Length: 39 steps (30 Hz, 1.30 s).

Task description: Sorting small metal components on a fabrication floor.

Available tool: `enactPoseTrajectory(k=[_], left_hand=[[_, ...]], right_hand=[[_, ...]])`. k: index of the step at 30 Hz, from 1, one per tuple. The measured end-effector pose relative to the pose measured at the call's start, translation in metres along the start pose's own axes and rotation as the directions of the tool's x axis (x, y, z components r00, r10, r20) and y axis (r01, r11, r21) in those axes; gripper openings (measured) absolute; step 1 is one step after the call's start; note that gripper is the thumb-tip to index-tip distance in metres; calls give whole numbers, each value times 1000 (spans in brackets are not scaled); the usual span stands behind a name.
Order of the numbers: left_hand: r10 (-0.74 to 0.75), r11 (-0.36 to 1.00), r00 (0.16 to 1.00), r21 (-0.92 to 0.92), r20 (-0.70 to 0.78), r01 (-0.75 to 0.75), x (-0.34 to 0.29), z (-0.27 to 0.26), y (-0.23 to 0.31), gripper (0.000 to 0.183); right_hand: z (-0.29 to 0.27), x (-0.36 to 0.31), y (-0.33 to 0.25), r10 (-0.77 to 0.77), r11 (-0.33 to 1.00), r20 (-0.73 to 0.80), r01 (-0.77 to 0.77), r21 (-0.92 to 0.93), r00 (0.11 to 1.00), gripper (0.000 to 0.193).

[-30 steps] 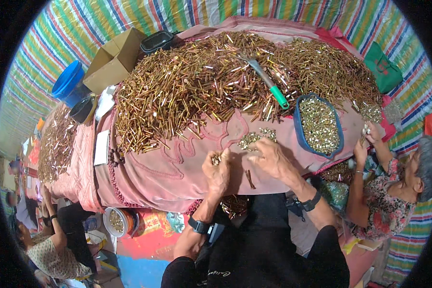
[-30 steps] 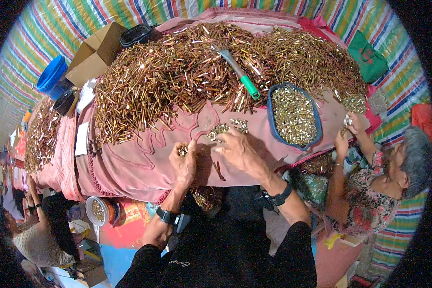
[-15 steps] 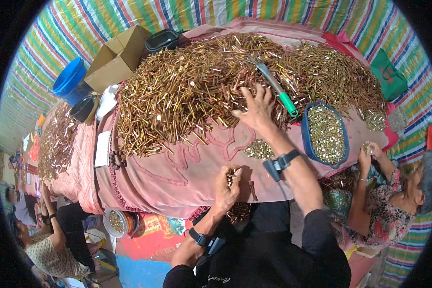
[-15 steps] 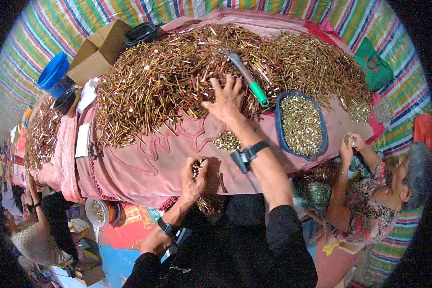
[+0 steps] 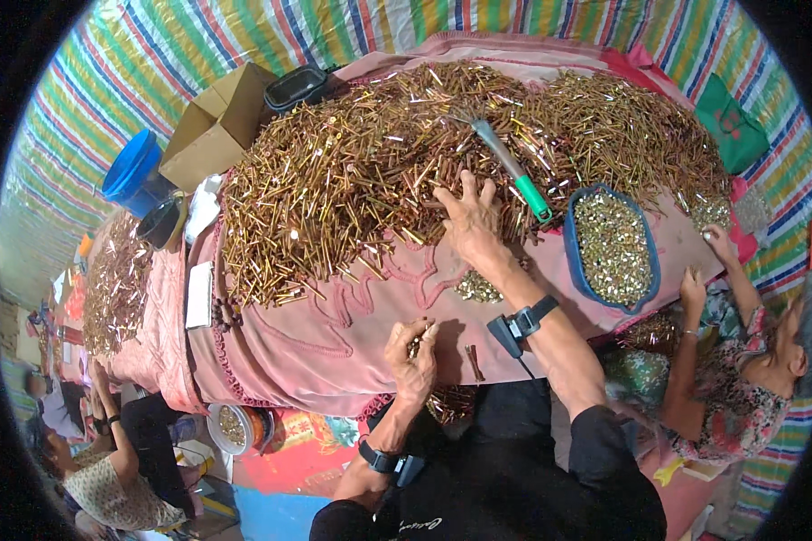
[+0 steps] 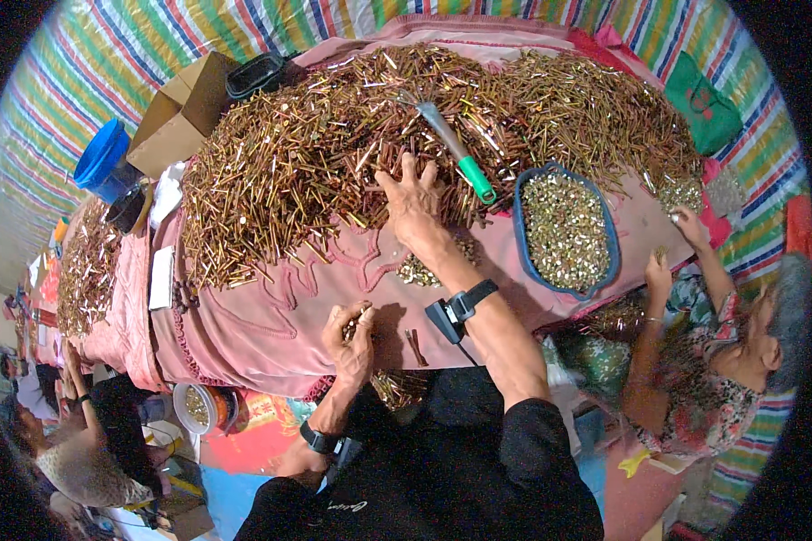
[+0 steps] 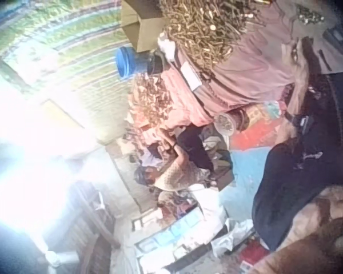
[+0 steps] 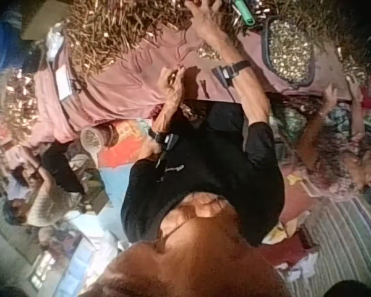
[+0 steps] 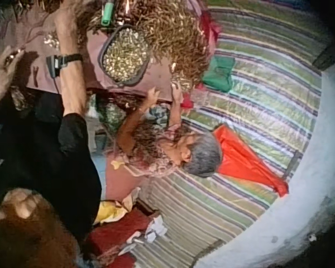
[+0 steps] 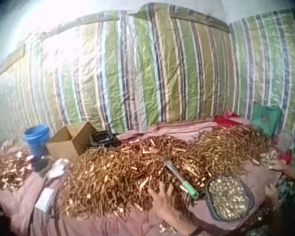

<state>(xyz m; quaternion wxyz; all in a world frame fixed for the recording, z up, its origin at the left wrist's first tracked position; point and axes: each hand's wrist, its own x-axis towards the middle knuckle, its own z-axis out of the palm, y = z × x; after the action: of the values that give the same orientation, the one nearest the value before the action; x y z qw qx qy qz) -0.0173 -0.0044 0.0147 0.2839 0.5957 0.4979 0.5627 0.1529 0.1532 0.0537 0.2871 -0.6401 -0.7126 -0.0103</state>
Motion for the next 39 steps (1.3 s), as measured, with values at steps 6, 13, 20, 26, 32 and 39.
enactPoseTrajectory(k=[6, 13, 20, 26, 32, 39], left_hand=[[-51, 996, 998, -71, -24, 50, -2, -2, -11, 5], [-187, 962, 982, -206, -31, 177, -4, -1, -10, 10], [-50, 992, 995, -117, -84, 40, 2, -1, -12, 11], [3, 1000, 999, 23, 37, -4, -6, -5, -11, 11], [73, 997, 997, -34, -11, -74, -8, -8, -13, 11], [191, 981, 980, -9, -46, -192, -2, 10, -7, 12]], right_hand=[[7, 0, -3, -152, 988, -5, 152, 6, 988, 50], [8, 23, 17, -197, 980, 101, 196, 22, 975, 54], [5, 0, -22, -173, 982, 134, 160, 100, 976, 48], [14, 23, -9, -125, 988, 219, 101, 119, 968, 54], [14, -22, -52, -206, 958, 245, 144, 247, 948, 46], [24, -17, -35, -221, 974, 311, 192, 122, 924, 68]])
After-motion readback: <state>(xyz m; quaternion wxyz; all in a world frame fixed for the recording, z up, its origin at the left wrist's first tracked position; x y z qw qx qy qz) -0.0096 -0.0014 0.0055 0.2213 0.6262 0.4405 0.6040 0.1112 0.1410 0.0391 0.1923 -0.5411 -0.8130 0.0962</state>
